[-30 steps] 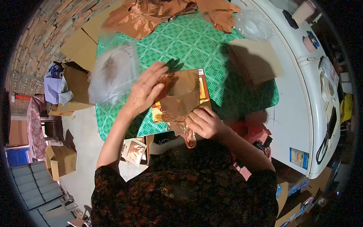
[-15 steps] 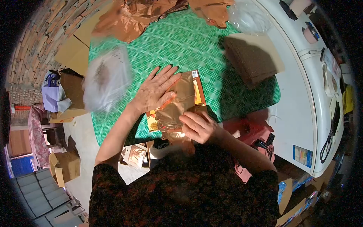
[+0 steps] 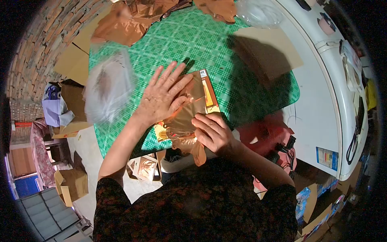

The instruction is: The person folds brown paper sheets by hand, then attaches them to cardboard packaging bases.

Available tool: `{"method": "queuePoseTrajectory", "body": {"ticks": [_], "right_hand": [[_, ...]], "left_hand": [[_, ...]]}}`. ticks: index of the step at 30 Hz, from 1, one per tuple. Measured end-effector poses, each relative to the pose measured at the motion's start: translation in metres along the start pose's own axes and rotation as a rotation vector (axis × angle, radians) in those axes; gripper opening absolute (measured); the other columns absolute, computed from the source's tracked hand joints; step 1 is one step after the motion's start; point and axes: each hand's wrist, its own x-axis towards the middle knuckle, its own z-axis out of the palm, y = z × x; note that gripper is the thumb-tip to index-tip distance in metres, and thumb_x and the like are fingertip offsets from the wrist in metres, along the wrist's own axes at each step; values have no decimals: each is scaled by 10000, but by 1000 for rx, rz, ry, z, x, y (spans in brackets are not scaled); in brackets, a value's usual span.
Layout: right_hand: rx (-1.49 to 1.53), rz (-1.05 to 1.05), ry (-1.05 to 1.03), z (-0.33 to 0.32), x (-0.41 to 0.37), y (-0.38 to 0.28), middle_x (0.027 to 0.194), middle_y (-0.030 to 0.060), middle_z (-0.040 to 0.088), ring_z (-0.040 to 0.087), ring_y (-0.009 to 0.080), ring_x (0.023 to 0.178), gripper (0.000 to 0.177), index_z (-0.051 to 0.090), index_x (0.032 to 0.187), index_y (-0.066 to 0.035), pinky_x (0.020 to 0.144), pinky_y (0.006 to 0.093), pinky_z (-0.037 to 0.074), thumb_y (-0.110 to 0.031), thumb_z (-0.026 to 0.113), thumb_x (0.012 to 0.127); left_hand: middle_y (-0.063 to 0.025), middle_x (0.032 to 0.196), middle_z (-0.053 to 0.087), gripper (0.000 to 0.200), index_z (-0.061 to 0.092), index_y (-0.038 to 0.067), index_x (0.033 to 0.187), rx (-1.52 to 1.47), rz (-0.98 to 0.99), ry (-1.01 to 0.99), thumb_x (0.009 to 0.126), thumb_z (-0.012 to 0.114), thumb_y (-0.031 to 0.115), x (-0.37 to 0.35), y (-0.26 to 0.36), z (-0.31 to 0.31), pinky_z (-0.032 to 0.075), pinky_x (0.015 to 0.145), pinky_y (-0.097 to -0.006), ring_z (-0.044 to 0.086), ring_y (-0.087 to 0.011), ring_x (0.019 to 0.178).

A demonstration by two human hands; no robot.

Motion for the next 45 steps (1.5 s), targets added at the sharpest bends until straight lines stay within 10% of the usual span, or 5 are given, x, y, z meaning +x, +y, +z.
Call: {"method": "queuePoseTrajectory", "body": {"ticks": [18,26,32,45], "right_hand": [[7,-38,-39,-12,-10,10,1308,263,681,606,397,1343,166,642,998,55,1165,545,454,-60,697,891],[-329,147,-159,-34,-38,14,1466,240,570,484,364,1453,738,614,1365,95,1236,616,302,-197,812,717],[-347,203,-231,-36,-35,5,1510,222,539,457,340,1467,843,596,1411,80,1243,641,257,-243,835,669],[-444,210,-170,-29,-29,-2,1438,202,599,544,323,1374,686,622,1375,80,1205,631,314,-156,768,747]], "left_hand": [[-142,1716,327,645,399,207,1641,-158,-12,-14,1086,474,528,0,23,34,192,1312,-543,284,-334,1597],[-149,1703,348,659,429,213,1626,-142,-1,-8,1070,494,561,1,24,33,216,1307,-548,328,-349,1575],[-137,1716,326,688,400,222,1642,-109,-10,-39,1067,473,593,0,25,33,181,1317,-546,296,-333,1591],[-156,1726,288,722,372,250,1658,-127,-18,-48,1056,460,639,-3,29,31,140,1324,-556,259,-347,1603]]}}
